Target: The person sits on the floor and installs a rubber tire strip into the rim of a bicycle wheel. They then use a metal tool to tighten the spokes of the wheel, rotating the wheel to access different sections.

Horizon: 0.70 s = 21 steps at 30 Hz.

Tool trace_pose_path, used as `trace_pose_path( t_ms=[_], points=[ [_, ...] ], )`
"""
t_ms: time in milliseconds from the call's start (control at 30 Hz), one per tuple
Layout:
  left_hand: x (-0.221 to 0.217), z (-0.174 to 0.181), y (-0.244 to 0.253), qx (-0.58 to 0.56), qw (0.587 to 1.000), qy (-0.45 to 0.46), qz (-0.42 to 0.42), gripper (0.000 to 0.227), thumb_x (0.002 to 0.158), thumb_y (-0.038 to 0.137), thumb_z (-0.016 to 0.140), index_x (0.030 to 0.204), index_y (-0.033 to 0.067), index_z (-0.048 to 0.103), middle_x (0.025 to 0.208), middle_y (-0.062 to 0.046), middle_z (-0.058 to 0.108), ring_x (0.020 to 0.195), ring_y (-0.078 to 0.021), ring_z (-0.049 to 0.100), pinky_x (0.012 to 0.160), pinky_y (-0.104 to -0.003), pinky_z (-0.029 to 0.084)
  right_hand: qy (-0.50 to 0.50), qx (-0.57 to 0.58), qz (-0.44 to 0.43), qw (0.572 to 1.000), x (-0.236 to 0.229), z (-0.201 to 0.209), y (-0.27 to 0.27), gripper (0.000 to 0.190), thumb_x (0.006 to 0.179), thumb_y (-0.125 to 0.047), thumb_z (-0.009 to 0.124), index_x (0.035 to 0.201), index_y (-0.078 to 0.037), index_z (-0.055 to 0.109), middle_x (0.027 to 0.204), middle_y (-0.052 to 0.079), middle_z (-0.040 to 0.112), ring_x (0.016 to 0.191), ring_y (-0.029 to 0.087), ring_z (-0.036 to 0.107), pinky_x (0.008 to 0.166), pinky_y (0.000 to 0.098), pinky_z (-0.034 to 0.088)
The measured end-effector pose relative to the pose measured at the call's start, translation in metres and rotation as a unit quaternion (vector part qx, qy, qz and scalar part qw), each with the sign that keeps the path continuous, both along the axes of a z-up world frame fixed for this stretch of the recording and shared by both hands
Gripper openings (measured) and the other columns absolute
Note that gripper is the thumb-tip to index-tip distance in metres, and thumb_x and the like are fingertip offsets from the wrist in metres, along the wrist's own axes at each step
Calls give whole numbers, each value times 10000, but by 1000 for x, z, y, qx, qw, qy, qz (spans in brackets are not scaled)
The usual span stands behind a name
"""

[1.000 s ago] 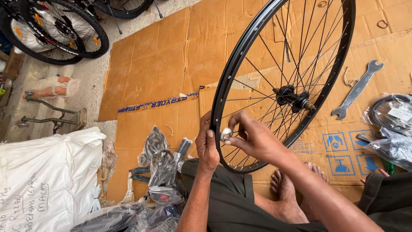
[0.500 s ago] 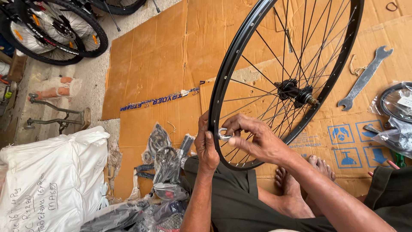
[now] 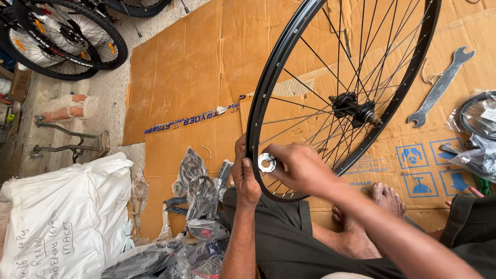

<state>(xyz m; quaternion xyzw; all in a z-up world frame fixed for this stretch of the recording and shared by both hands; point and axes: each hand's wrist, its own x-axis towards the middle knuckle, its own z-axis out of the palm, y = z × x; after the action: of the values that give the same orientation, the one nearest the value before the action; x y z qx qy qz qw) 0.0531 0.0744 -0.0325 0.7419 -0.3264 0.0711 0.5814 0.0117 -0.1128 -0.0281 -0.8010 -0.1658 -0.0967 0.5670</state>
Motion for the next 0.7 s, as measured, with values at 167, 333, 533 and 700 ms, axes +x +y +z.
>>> trace_pose_path(
  t_ms=[167,333,533,700],
  points=[
    [-4,1,-5,-11,998,53,7,546,1137,442,377,1431,16,551,1442,-92,540,1224,-174,543,1031,-361,458,-39,124,2,992,-8,-2,-9,266,888,-221,791,1056,-83,638,994,70,743,940,229,722,822,409,507],
    [-6,9,-12,4,1000,-7,0,535,1176,439,373,1382,-10,577,1459,-104,530,1341,-201,514,1115,-374,431,49,-128,-70,988,1,-8,8,448,905,-265,773,1293,-130,594,875,73,708,903,264,675,792,424,510],
    [-6,7,-6,4,1000,8,11,556,1167,452,361,1391,-9,576,1407,-92,546,1290,-191,551,1067,-363,465,-38,87,37,995,-8,-9,-14,493,724,-311,884,1092,-72,658,1002,68,694,852,266,636,755,412,487],
    [-9,-26,4,32,995,6,98,485,1141,410,426,1227,-33,605,1159,-72,603,987,-165,601,857,-327,485,-112,125,-54,984,-9,-15,-6,244,837,-274,854,906,-100,698,1102,48,696,955,227,684,806,370,517]
  ],
)
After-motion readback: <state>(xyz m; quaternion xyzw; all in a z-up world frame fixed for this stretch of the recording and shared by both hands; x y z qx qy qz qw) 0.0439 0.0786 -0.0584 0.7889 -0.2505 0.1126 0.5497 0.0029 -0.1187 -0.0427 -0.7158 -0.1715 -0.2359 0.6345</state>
